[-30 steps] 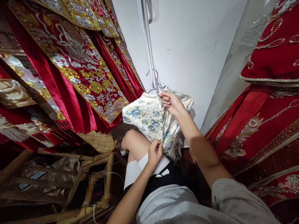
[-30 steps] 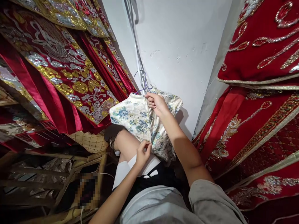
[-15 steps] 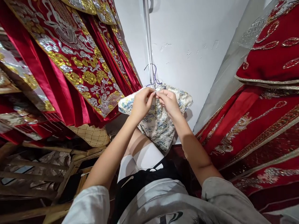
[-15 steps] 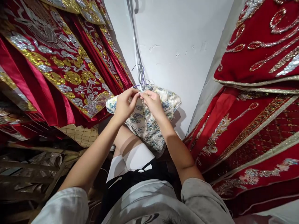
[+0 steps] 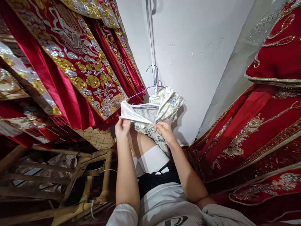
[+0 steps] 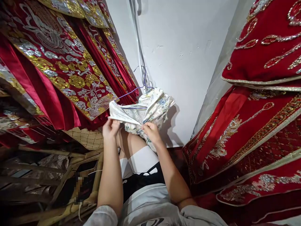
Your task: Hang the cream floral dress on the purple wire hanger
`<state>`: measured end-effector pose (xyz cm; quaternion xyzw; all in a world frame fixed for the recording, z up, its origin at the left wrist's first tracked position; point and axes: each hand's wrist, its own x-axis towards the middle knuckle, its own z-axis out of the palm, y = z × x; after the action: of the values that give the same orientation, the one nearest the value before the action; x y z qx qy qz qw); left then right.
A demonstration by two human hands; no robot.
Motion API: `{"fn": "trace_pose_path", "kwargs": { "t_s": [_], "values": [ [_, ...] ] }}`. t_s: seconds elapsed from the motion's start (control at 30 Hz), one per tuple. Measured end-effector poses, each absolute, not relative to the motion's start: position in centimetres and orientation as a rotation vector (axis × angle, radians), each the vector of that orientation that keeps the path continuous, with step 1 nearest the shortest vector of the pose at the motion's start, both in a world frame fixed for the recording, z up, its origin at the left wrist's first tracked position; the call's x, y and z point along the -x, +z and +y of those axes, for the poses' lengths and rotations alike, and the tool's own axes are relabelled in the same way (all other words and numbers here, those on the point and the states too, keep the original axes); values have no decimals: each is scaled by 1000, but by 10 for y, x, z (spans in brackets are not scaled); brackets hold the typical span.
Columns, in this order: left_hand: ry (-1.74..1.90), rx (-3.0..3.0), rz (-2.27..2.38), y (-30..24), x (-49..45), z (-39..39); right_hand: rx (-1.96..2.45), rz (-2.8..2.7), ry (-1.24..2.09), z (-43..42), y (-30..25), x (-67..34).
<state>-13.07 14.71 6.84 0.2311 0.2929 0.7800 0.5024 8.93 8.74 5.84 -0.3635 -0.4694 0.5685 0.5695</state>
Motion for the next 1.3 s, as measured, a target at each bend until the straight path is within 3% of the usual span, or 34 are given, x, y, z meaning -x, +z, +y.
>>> {"fn": "trace_pose_path", "kwargs": {
  "t_s": [0.1,0.2,0.33,0.43,0.67,0.83,0.97,1.07,1.3],
  "values": [
    [1734,-309,706,10,109,132,850,-989,1380,85,53,-95],
    [1637,-540,800,-14,97,127,858,-1080,1398,83,54,-112],
    [1719,-943,824,4,95,122,1016,-1397,1486,84,48,-129],
    [1734,-1084,698,33,77,101,1074,-1323,1364,89,39,-125],
    [1446,-1913,761,76,20,52,556,-1089,1568,77,59,-110],
    [1537,-1722,662,74,20,82,531,-1082,1686,66,77,-116],
    [1136,-1697,731,51,21,102,579,-1401,1801,62,83,-128],
    [907,-1770,781,28,29,92,642,-1664,1550,64,92,-151],
    [360,-2299,900,17,88,89,768,-1920,333,83,113,-200]
  ]
}}
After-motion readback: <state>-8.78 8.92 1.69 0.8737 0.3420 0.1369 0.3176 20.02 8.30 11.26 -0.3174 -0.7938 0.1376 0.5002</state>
